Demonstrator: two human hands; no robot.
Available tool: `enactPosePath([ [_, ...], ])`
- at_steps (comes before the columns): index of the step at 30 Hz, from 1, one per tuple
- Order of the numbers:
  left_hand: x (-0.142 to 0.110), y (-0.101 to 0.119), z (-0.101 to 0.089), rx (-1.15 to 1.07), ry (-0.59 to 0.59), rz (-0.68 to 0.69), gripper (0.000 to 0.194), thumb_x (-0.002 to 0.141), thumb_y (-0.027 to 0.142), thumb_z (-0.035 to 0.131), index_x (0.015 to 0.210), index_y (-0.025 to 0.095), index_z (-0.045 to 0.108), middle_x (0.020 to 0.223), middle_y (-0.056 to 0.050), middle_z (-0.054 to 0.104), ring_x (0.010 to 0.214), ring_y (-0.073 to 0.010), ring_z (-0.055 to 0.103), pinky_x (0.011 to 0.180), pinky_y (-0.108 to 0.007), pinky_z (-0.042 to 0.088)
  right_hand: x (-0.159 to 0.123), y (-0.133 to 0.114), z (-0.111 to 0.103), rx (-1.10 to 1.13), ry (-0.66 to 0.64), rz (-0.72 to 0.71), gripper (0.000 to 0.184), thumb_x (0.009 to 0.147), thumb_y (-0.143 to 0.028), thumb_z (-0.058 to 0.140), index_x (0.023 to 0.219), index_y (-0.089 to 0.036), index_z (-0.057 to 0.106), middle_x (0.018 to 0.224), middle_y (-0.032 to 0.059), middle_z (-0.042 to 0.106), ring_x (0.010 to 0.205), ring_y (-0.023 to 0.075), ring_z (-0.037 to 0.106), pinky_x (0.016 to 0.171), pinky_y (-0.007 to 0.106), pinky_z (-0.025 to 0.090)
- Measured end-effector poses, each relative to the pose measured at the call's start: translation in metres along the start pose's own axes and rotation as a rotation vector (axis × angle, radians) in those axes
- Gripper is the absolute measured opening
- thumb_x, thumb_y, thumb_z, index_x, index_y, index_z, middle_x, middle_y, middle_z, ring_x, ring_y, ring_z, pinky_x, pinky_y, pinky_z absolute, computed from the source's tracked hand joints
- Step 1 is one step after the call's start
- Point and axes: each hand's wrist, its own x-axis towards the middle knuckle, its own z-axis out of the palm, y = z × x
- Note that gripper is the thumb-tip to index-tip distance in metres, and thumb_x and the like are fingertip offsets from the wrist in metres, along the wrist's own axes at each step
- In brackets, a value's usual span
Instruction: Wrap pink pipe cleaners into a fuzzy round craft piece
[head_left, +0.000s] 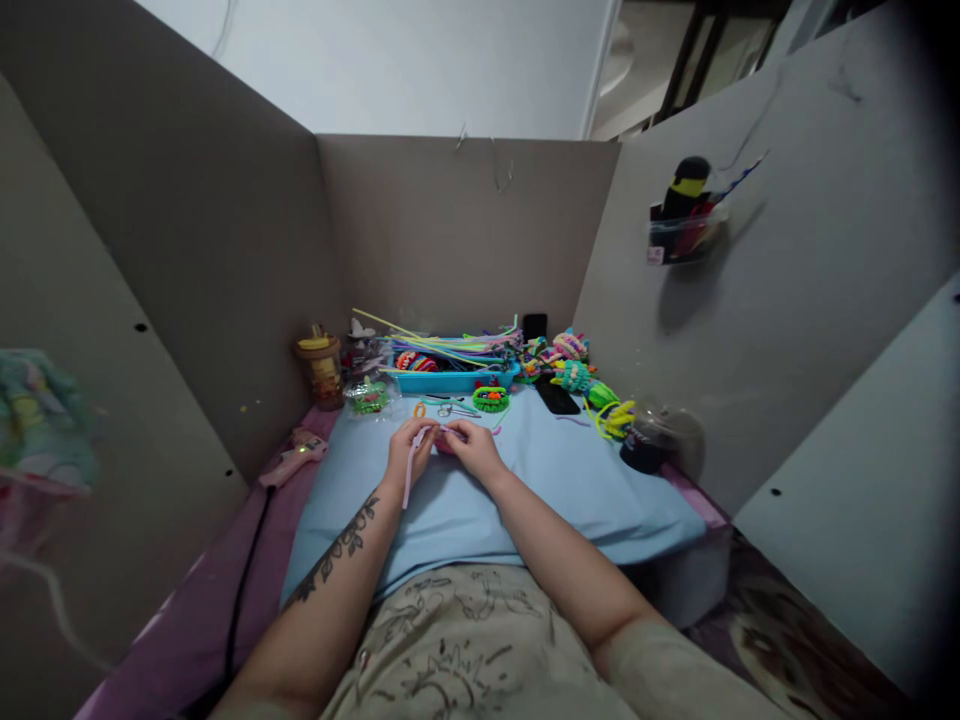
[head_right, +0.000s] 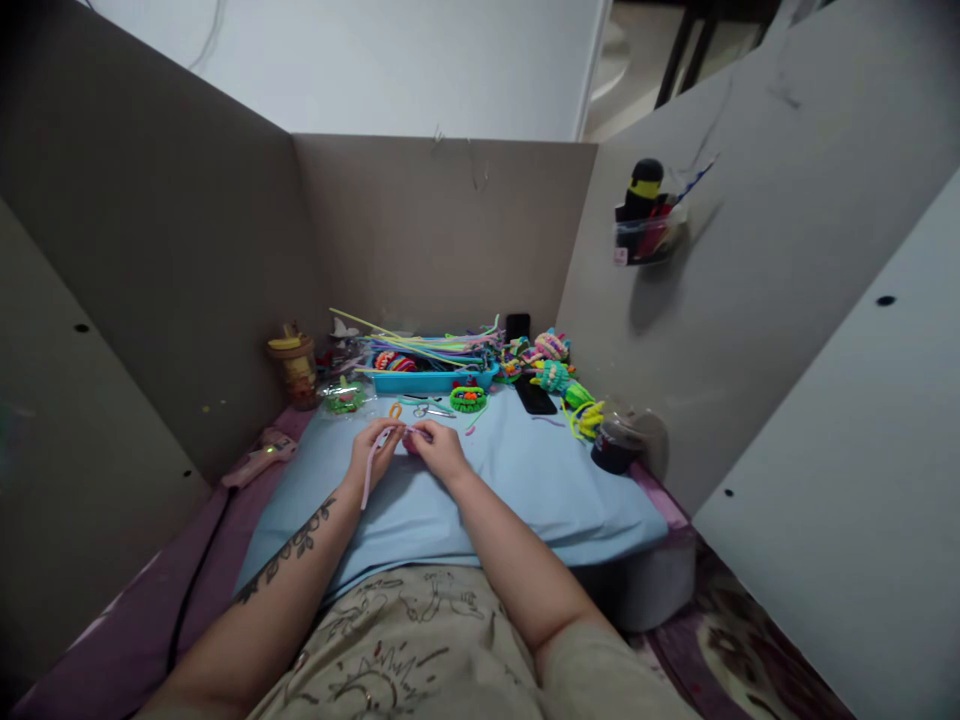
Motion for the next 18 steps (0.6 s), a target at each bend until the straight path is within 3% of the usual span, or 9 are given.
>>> enactPosePath([
  [6,0.002,0.0,0.001,-0.094,-0.064,-0.06,0.018,0.076,0.037,0.067,0.078,0.02,0.071,0.083,-0.005,0.071,0.081,-0.0193,0.065,0.08,-0.031,0.049,0.005,0.005,-0.003,0.077,0.117,0.079,0.021,0.074,-0.036,0.061,0.079,-0.017,0.069,0.08,0.0048,0.07,0.078,0.0199,0.061,0.077,0.032,0.046],
  [12,0.004,-0.002,0.002,-0.186,-0.081,-0.199,0.027,0.079,0.042,0.063,0.084,0.018,0.072,0.092,-0.009,0.074,0.083,-0.0213,0.068,0.077,-0.032,0.052,0.009,0.011,-0.001,0.192,0.094,0.126,0.027,0.073,-0.042,0.06,0.075,-0.015,0.066,0.068,0.0037,0.066,0.062,0.0159,0.057,0.063,0.028,0.046],
  [18,0.001,0.001,0.005,-0.221,-0.141,-0.182,0.024,0.074,0.04,0.068,0.08,0.017,0.073,0.09,-0.009,0.074,0.085,-0.0225,0.068,0.081,-0.034,0.052,0.012,0.012,-0.002,0.228,0.107,0.167,0.03,0.072,-0.045,0.062,0.062,-0.017,0.062,0.058,0.0012,0.06,0.058,0.0146,0.051,0.057,0.027,0.04],
])
